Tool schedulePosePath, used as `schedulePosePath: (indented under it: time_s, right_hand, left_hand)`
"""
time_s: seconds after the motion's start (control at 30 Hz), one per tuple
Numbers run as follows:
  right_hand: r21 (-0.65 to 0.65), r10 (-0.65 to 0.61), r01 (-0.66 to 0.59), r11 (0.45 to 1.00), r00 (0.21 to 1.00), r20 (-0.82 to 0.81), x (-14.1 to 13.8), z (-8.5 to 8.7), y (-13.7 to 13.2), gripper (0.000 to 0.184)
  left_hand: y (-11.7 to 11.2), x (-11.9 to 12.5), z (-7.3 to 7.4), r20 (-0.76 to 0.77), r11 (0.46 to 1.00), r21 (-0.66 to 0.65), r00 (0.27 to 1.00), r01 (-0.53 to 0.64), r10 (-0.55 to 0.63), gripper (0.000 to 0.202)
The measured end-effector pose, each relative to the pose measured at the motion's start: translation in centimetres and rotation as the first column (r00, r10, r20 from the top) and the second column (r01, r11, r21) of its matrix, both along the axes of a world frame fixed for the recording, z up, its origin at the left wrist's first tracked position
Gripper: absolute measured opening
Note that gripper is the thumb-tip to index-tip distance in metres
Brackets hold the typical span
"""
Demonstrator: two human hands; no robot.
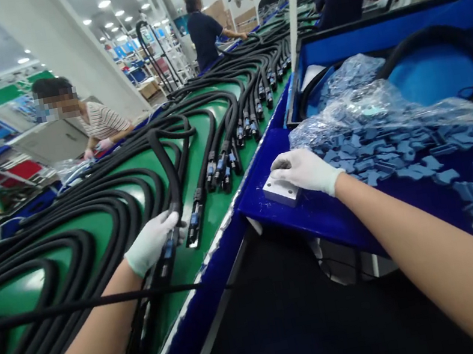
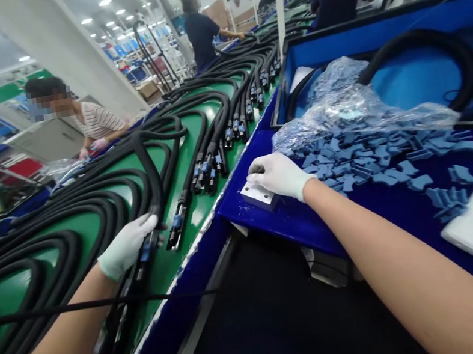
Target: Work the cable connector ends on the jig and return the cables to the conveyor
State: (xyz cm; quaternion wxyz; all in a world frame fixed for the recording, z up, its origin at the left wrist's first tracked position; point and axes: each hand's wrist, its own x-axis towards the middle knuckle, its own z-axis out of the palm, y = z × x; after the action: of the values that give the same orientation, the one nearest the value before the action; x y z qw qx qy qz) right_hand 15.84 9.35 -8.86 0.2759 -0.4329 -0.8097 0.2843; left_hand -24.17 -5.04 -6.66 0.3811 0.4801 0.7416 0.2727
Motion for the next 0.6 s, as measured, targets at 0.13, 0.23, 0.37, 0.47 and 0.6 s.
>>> schedulePosePath:
  time_s: [0.13, 0.23, 0.37, 0.47, 0.6]
  right_hand:
    - [-0.071, -0.016, 0.015, 0.997, 1.0, -0.008, -0.4, -0.2, -0.5, 0.021]
    - [-0.079, -0.016, 0.016, 0.997, 1.0, 0.001, -0.4, -0.3, -0.6, 0.023]
    - [-0.039, -0.033, 0.034, 0.999, 0.999, 0.03, -0.4, -0.2, -0.8, 0.021]
    - [-0.04, -0.035, 0.036, 0.999, 0.999, 0.028, -1.1, 0.4, -1.8, 0.024]
    - [-0.065, 0.144, -0.148, 0.987, 0.987, -0.07, -3.8, 1.4, -5.2, 0.03]
  left_hand:
    - [-5.3, -2.5, -1.0, -0.162, 0.981, -0.184, 0.982, 0.064, -0.095, 0.055]
    - [-7.7, -2.8, -2.1, -0.401, 0.99, -0.121, 0.916, -0.072, 0.018, 0.058]
    - [-8.4, -3.0, -3.2, -0.663, 0.988, -0.085, 0.747, -0.129, 0.041, 0.06]
    - [-7.5, -4.0, -1.3, -0.555, 0.98, -0.169, 0.832, -0.104, -0.007, 0.048]
    - [-5.6, -5.1, 4.6, -0.363, 0.997, -0.072, 0.932, -0.016, -0.011, 0.037]
